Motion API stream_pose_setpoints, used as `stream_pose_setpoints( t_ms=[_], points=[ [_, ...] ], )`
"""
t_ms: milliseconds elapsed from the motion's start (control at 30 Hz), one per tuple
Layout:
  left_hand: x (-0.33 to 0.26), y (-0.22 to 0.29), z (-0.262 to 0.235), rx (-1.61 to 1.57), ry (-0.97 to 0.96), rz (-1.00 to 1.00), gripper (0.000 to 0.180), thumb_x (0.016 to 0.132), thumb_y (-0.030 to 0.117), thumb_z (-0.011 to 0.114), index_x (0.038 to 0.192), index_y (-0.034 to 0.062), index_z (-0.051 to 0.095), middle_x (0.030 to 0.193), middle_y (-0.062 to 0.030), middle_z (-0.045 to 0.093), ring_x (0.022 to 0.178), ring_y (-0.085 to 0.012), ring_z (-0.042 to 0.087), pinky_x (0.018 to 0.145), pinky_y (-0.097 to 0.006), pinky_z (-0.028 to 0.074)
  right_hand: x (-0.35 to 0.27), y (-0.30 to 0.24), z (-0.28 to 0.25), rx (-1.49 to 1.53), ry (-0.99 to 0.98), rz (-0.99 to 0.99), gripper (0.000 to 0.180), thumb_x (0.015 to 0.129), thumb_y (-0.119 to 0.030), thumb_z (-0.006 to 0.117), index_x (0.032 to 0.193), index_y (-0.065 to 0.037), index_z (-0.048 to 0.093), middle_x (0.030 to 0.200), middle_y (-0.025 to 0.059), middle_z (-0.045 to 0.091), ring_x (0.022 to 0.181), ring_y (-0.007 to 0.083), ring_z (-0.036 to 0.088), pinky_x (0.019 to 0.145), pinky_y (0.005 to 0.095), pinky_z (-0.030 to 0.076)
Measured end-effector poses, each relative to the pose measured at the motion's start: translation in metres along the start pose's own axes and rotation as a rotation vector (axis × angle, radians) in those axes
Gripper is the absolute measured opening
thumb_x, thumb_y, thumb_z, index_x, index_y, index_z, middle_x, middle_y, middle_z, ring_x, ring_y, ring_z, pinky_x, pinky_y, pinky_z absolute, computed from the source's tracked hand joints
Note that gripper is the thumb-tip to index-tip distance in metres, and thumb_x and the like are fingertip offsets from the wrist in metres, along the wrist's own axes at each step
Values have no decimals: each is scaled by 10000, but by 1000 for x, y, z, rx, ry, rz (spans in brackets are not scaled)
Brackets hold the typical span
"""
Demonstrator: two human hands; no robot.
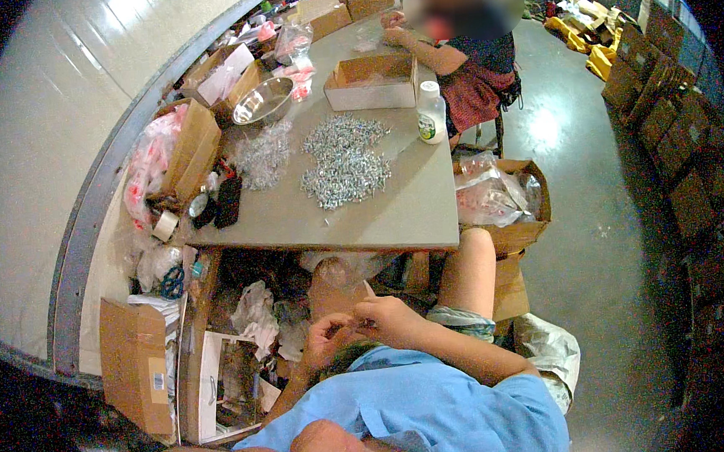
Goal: The person sorts small metal parts from a pile on a table into plastic bags by hand and places the bags into a box.
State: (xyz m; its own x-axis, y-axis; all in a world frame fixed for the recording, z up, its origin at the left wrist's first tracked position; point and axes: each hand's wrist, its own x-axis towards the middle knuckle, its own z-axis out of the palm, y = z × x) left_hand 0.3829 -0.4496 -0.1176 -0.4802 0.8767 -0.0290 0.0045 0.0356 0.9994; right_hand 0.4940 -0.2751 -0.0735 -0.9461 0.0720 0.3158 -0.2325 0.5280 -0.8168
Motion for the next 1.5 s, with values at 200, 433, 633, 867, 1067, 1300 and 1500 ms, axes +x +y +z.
stream_pose_setpoints(
  t_ms=[200,433,633,867,1067,1300,1500],
  points=[
    [-2,19,18,227,67,187,161,850,129,600,845,-32,606,833,-76,629,780,-126,575,700,-273,465,-14,-13,-8,35,-18,164,152,794,-145,625,816,-15,550,753,185,587,704,372,585,618,412,466],
    [22,33,21,204,-65,118,122,805,101,586,771,-16,585,718,-32,584,669,-83,518,595,-239,433,-17,-6,-23,60,-94,104,137,820,-144,580,847,-11,561,817,175,583,769,344,578,638,399,457],
    [71,48,18,284,-125,-6,44,748,32,603,725,0,584,698,-22,580,661,-81,528,588,-246,437,-2,18,-43,90,0,39,98,780,-68,585,832,-23,516,751,138,510,710,325,521,621,386,435],
    [177,81,-29,190,-75,-89,93,818,92,613,793,3,601,741,8,560,653,-54,492,573,-229,421,51,80,-95,168,149,61,120,690,-15,595,780,-31,516,741,109,499,694,279,510,612,344,434],
    [279,120,-138,632,658,223,158,809,108,641,926,3,626,741,33,582,645,-49,494,584,-213,410,68,125,-94,13,165,122,153,691,-71,628,800,-68,521,771,117,525,747,324,547,641,394,461],
    [415,134,-113,890,320,453,267,805,230,620,972,22,642,941,-140,641,885,-284,611,776,-366,470,70,121,-96,137,184,205,146,727,-93,623,834,-48,536,809,131,542,769,320,558,644,390,472],
    [595,107,-72,1306,-85,393,244,829,172,500,981,36,633,966,-209,617,943,-359,581,816,-418,457,74,127,-94,63,238,154,113,743,-87,606,827,-53,537,798,130,543,735,331,558,629,388,471]
  ],
)
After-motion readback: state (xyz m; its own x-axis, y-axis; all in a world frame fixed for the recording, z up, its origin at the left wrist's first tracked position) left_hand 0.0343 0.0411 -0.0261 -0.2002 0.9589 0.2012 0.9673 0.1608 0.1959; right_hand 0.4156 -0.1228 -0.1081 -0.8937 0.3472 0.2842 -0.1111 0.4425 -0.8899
